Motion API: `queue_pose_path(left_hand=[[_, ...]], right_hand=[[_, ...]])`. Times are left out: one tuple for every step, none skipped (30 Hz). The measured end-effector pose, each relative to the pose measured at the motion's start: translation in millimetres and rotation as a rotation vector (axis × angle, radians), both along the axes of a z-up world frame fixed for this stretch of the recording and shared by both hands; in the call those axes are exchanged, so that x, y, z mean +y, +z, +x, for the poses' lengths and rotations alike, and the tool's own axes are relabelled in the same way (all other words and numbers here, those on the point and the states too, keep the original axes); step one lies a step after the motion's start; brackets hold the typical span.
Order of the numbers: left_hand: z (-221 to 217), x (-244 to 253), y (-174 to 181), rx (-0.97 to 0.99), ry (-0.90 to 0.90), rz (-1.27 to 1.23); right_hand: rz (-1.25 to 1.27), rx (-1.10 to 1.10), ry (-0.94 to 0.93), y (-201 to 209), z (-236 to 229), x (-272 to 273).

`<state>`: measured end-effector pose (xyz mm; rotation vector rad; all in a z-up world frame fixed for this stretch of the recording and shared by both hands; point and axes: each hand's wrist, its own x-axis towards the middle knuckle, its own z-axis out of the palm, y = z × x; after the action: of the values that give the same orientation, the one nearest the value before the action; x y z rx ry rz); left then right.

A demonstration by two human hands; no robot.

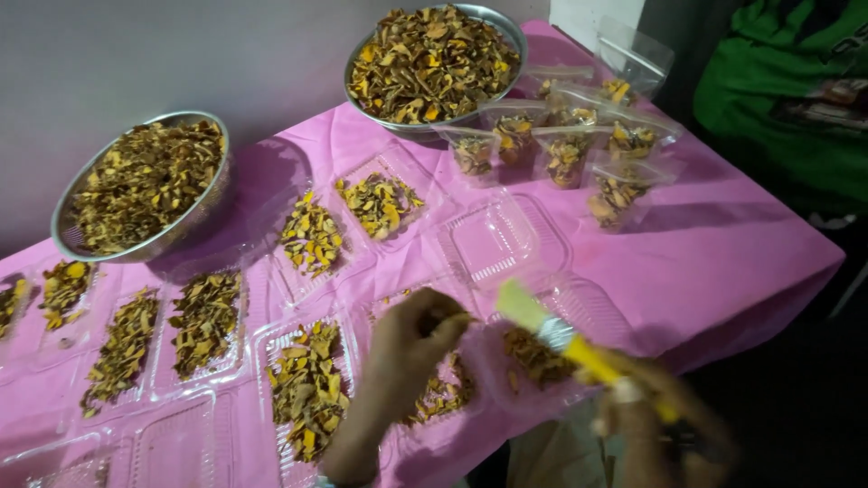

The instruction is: Portioning dried tea leaves into small plastic containers and bags using a brush and hands.

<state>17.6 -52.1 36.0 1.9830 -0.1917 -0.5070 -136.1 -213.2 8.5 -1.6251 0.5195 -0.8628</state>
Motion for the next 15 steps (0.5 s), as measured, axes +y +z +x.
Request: queue_pose_path(left_hand=[[-4, -14, 1, -0.12, -0.086, 0.123], [-8, -23, 2, -0.119, -0.093, 0.12], [-11, -33, 2, -0.265, -0.164, 0.186], [-15, -43, 3, -0.412, -0.232, 0.253], [-14, -45, -12, -0.412, -0.238, 0.25], [-13, -47, -26, -0.488, -0.273, 0.347], [-13, -48, -41, -0.564, -0.309, 0.444], [-12, -41, -37, -0.563, -0.307, 0.447], [-11, -35, -33, -0.623, -0.264, 0.379], [-10, -29, -29, -0.682, -0.22, 0.31], [-9, -19, -24, -0.681, -0.217, 0.312], [-7, -7, -18, -0.615, -0.224, 0.339], [-6, 4, -12, -0.548, -0.23, 0.364], [-7, 22, -6, -0.547, -0.226, 0.369], [-9, 39, 0, -0.552, -0.24, 0.44]], right_hand=[[0.062, 0.033, -0.057, 11, -2, -5], [0.059, 0.034, -0.064, 14, -2, -6], [0.072, -0.04, -0.071, 17, -2, -7], [0.085, -0.114, -0.077, 20, -2, -9], [0.083, -0.114, -0.083, 21, -4, -10], [0.056, -0.098, -0.083, 21, -7, -10], [0.028, -0.082, -0.083, 21, -9, -11], [0.03, -0.082, -0.08, 19, -8, -11], [0.04, -0.079, -0.075, 18, -7, -12], [0.048, -0.076, -0.07, 17, -7, -13], [0.05, -0.076, -0.067, 17, -9, -15], [0.081, -0.03, -0.047, 17, -9, -16], [0.111, 0.015, -0.027, 17, -10, -17], [0.114, 0.014, -0.022, 24, -8, -13], [0.079, -0.014, -0.036, 31, -7, -10]])
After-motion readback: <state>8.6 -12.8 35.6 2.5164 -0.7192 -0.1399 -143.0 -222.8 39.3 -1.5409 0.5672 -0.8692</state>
